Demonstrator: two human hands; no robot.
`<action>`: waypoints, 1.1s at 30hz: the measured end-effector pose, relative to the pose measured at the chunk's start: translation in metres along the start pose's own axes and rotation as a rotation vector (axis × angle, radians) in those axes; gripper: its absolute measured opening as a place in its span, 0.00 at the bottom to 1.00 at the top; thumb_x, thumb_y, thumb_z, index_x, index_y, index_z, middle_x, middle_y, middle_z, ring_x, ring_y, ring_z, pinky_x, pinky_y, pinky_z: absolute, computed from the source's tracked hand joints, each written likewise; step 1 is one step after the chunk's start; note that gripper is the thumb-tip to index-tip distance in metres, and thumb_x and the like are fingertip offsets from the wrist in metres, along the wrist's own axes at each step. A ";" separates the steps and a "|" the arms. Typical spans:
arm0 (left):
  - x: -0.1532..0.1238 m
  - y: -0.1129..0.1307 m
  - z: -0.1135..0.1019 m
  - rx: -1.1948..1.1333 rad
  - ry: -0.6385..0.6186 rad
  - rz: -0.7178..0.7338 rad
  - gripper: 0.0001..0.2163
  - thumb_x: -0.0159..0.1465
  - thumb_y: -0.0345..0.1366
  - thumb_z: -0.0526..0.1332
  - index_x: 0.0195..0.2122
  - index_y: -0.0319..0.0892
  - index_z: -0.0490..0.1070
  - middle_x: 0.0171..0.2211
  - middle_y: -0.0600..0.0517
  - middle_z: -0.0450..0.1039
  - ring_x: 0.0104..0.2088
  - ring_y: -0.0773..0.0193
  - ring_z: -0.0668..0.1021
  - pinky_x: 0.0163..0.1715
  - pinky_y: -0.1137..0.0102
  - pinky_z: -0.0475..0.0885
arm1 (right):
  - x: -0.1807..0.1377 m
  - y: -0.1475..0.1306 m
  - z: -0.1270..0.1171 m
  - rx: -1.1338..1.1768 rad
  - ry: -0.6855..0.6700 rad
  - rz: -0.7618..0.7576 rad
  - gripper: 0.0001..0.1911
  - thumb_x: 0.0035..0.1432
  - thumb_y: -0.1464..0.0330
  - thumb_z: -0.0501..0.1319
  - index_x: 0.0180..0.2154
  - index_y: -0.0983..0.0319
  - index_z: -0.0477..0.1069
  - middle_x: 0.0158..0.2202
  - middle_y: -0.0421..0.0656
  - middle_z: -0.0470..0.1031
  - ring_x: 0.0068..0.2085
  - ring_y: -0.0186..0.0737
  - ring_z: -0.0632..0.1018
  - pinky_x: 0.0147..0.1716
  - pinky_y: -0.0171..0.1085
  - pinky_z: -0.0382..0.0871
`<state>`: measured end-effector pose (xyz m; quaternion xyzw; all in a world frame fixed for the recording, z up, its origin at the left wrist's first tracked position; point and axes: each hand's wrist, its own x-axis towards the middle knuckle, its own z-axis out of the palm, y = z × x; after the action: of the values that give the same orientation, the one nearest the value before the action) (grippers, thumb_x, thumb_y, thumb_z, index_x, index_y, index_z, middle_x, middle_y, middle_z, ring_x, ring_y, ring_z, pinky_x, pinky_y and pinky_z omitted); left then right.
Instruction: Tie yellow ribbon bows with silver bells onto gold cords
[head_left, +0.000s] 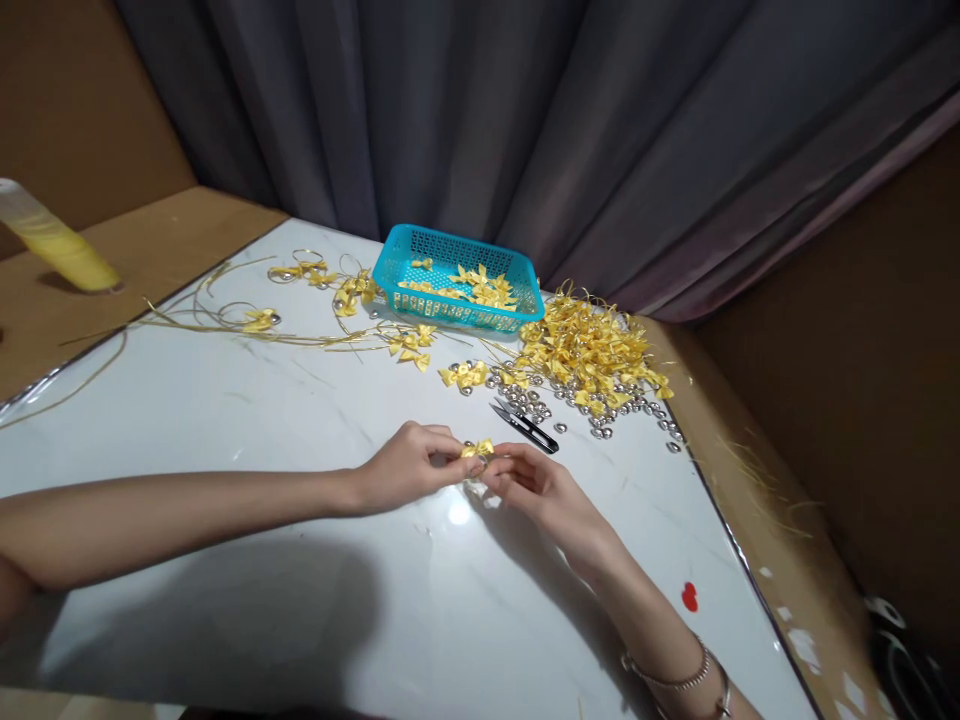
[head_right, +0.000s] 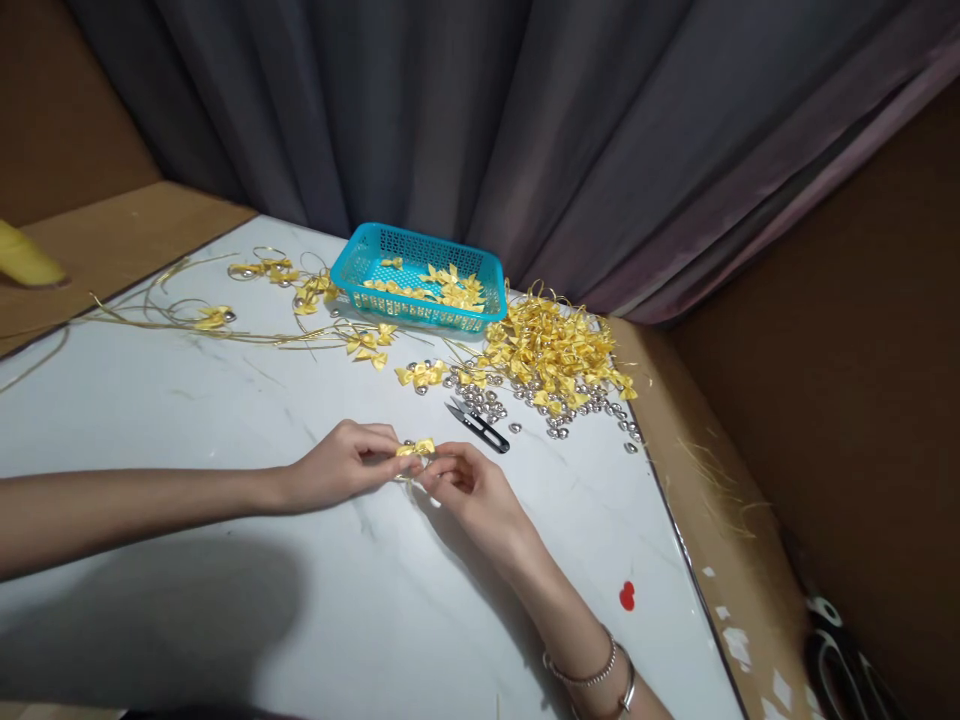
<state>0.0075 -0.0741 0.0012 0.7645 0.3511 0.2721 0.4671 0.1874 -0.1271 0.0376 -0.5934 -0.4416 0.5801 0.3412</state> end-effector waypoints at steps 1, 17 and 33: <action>0.000 0.000 0.000 0.008 0.001 0.009 0.14 0.60 0.38 0.57 0.20 0.37 0.70 0.20 0.55 0.62 0.22 0.72 0.66 0.23 0.76 0.59 | 0.001 0.001 0.000 0.031 -0.020 0.019 0.15 0.45 0.66 0.65 0.36 0.63 0.67 0.29 0.40 0.72 0.31 0.35 0.72 0.31 0.35 0.63; 0.014 -0.015 -0.012 0.128 0.192 -0.049 0.15 0.59 0.39 0.56 0.19 0.38 0.71 0.18 0.56 0.64 0.23 0.71 0.67 0.23 0.76 0.58 | 0.030 -0.024 -0.004 0.198 -0.198 0.203 0.09 0.47 0.69 0.63 0.33 0.64 0.67 0.15 0.31 0.58 0.16 0.24 0.50 0.16 0.30 0.43; 0.015 -0.010 -0.016 0.065 0.035 -0.002 0.11 0.56 0.34 0.55 0.21 0.37 0.73 0.19 0.56 0.64 0.22 0.72 0.68 0.24 0.78 0.61 | 0.047 -0.045 0.009 -0.247 -0.257 -0.158 0.08 0.50 0.66 0.61 0.25 0.65 0.70 0.19 0.40 0.71 0.18 0.28 0.63 0.18 0.31 0.56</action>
<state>0.0020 -0.0506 0.0005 0.7740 0.3687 0.2733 0.4362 0.1698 -0.0673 0.0601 -0.5155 -0.5945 0.5637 0.2512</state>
